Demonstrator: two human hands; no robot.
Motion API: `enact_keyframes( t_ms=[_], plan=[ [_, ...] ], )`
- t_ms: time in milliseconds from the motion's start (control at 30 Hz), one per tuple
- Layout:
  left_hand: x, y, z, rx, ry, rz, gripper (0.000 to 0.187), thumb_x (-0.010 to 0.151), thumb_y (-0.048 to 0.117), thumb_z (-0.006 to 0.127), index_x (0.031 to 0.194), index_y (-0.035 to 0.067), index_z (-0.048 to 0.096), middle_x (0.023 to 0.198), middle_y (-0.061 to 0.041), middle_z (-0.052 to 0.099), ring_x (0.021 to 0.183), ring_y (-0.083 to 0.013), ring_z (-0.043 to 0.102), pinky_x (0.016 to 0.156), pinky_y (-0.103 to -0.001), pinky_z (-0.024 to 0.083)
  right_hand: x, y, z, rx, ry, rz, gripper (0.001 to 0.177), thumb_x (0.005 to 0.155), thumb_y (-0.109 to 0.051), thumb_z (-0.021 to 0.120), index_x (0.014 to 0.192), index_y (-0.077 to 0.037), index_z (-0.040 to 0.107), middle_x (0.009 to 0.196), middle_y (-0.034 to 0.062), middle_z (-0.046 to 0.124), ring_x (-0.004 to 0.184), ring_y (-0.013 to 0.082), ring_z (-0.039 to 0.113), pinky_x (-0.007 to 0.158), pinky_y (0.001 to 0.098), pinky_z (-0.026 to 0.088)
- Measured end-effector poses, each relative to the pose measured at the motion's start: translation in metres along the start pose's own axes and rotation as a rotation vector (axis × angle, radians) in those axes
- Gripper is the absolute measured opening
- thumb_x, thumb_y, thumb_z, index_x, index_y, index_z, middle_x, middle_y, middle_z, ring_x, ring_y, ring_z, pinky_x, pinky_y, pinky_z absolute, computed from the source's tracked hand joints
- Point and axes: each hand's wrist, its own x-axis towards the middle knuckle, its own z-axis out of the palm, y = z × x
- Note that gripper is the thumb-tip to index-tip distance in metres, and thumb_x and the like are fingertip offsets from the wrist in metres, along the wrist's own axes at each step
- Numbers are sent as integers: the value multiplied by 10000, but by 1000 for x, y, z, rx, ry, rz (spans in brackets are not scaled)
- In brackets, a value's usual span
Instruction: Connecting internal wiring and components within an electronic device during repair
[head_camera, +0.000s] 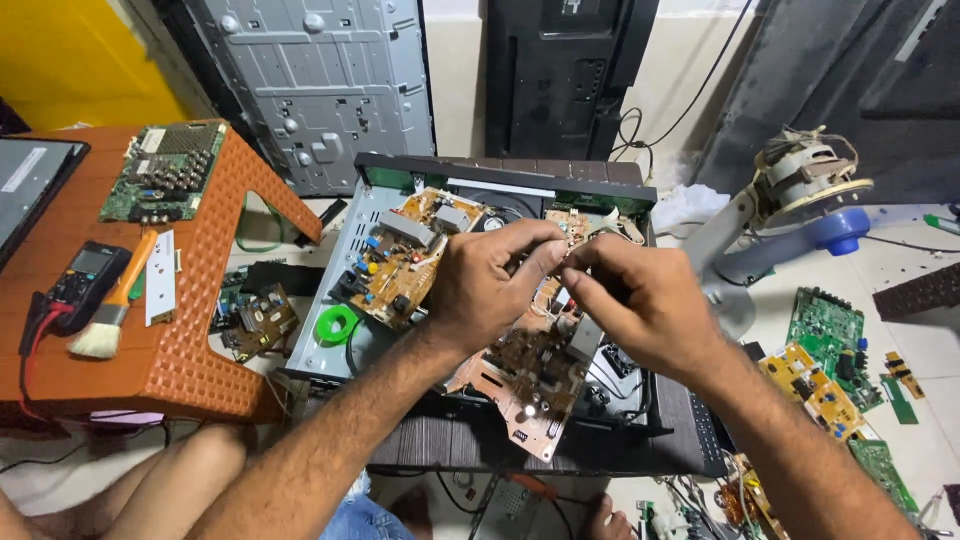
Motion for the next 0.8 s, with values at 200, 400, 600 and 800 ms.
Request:
enact_keyframes(
  t_ms=[200, 400, 600, 800],
  plan=[
    [0, -12, 8, -36, -57, 47, 123, 994, 112, 653, 1048, 113, 763, 685, -123, 740, 445, -95, 554, 425, -224, 423, -4, -22, -13, -198, 5, -87, 62, 872, -120, 760, 934, -113, 751, 556, 132, 641, 469, 302, 630, 458, 367, 463],
    [-2, -10, 1, -186, -95, -7, 127, 1012, 117, 643, 1050, 94, 762, 672, -114, 729, 489, -43, 535, 430, -186, 395, -3, -15, -11, -152, 33, -43, 69, 906, -150, 748, 963, -119, 772, 581, 141, 638, 484, 291, 602, 480, 385, 470],
    [1, 0, -5, -243, -124, -97, 200, 995, 250, 641, 1075, 87, 725, 1020, -104, 760, 720, -144, 740, 412, -216, 653, 2, -6, -22, -165, -5, -71, 142, 1001, -215, 693, 1025, -75, 688, 913, 51, 684, 705, 105, 605, 548, 219, 526],
    [3, 1, -6, -270, -125, -95, 129, 1006, 195, 659, 1029, 92, 734, 1001, -80, 722, 495, -75, 613, 417, -140, 500, 5, -4, -12, -88, 51, -116, 227, 938, -212, 769, 1072, -43, 699, 1017, 90, 732, 832, 134, 675, 658, 237, 592]
  ],
)
